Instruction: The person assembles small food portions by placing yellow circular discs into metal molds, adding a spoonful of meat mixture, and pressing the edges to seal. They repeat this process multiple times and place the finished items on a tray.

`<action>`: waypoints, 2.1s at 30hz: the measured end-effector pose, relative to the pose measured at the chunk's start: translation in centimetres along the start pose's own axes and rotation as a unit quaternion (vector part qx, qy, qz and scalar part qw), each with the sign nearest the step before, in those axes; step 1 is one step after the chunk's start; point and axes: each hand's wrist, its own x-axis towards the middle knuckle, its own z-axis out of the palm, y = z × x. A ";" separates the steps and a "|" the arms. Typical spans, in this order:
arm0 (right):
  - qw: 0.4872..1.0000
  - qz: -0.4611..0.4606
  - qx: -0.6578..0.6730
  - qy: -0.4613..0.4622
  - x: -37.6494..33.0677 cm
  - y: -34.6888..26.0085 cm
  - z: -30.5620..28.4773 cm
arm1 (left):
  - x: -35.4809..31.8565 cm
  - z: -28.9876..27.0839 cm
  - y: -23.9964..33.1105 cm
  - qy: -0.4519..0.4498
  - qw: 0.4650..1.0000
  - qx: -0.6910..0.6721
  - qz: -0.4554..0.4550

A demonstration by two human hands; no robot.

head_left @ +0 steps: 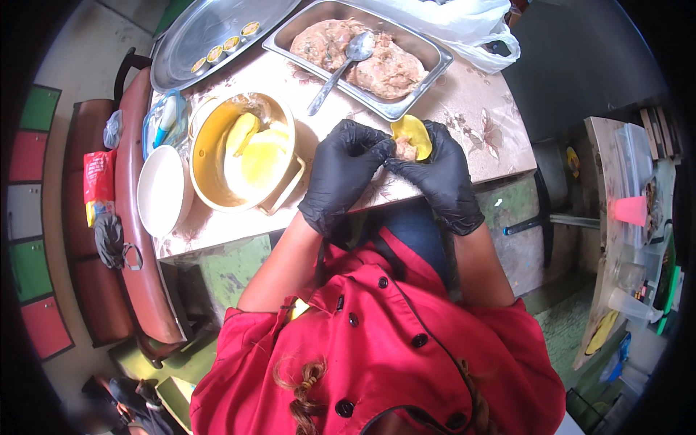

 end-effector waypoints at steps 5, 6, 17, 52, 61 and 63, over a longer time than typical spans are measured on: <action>0.998 -0.034 -0.041 0.028 -0.2 1.3 -0.2 | -0.1 -0.6 1.7 -0.021 0.947 -0.263 -0.182; 0.998 -0.051 -0.026 0.040 -0.3 1.4 -0.2 | -0.3 -0.6 1.7 -0.024 0.952 -0.255 -0.170; 0.969 0.091 0.218 0.066 -0.3 -0.6 -1.5 | -0.8 0.7 2.1 -0.037 0.999 -0.009 -0.038; 0.968 0.166 0.152 -0.110 -5.3 -3.8 -1.5 | -6.2 -2.5 6.2 -0.047 0.899 -0.338 -0.274; 0.980 0.128 0.118 -0.095 -5.9 -2.9 -0.8 | -5.9 -1.8 5.5 -0.029 0.940 -0.257 -0.221; 0.985 0.103 0.124 -0.058 -6.1 -2.9 -0.1 | -5.8 -1.8 5.4 -0.042 0.944 -0.228 -0.235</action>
